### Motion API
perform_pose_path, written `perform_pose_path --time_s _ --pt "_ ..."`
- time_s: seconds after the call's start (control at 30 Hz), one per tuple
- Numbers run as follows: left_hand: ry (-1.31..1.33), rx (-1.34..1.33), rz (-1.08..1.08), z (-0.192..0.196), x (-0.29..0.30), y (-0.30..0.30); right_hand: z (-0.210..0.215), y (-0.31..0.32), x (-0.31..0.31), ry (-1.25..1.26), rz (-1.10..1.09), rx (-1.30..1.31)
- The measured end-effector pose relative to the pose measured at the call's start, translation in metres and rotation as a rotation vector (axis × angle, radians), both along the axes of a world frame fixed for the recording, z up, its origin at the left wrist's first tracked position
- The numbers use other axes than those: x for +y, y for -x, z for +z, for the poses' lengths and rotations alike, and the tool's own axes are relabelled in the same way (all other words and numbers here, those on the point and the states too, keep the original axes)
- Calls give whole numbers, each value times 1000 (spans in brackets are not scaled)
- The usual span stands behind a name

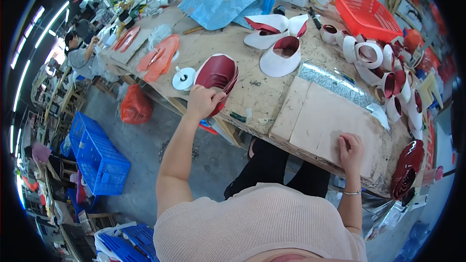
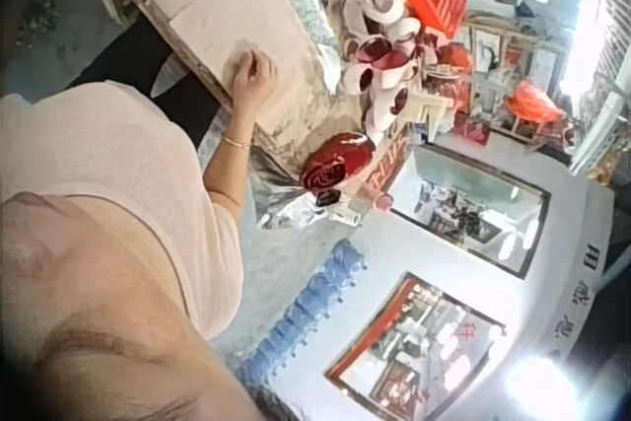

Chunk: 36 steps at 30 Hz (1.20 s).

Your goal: The worker is manually assembling shoe components by fitting the inner lining into the outer shell of red high-heeled shoes.

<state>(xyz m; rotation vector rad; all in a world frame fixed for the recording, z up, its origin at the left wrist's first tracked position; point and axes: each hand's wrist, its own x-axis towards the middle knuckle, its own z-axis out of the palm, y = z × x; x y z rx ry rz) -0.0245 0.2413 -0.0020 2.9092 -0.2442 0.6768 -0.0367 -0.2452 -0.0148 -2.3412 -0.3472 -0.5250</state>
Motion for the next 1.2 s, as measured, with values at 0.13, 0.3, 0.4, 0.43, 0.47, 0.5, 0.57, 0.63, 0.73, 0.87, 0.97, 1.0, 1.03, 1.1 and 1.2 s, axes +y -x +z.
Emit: perform_pose_path --time_s 0.13,0.3,0.4,0.43,0.47,0.5,0.57,0.63,0.73,0.87,0.97,1.0,1.03,1.1,1.2 --pt "-37 -285 196 5 -36 -11 -2 1 1 57 -16 -41" --pt "366 -102 -297 -11 -130 -102 8 -5 5 130 1 -40" --pt "193 -283 -213 -40 -167 -174 5 -13 3 41 31 -9" --pt "122 -271 -119 -35 -181 -187 5 -10 0 7 25 -4" --pt "53 -261 -24 -31 -194 -199 5 -8 -3 -26 21 -2" --pt "106 80 -7 -23 -195 -210 7 -7 -3 -58 19 -18" --pt "326 19 -179 -10 -208 -207 7 -3 -11 -98 20 -2" --pt "573 -64 -302 0 -218 -183 5 -4 -14 -154 -4 34" --pt "688 157 -399 51 -248 -108 -5 -14 -11 -56 31 -5" --pt "444 200 -572 19 -302 -80 -2 -27 3 -658 -33 450" --pt "394 96 -628 4 -320 -68 29 -38 10 -737 -28 589" --pt "375 -17 -652 0 -313 -70 25 -45 15 -704 -21 562" --pt "458 -145 -716 -1 -308 -73 16 -49 17 -680 -36 530" --pt "407 -355 -590 -3 -281 -80 3 -55 17 -778 -39 530" --pt "269 -370 -289 -22 -241 -101 -3 -66 17 -1037 -3 538"
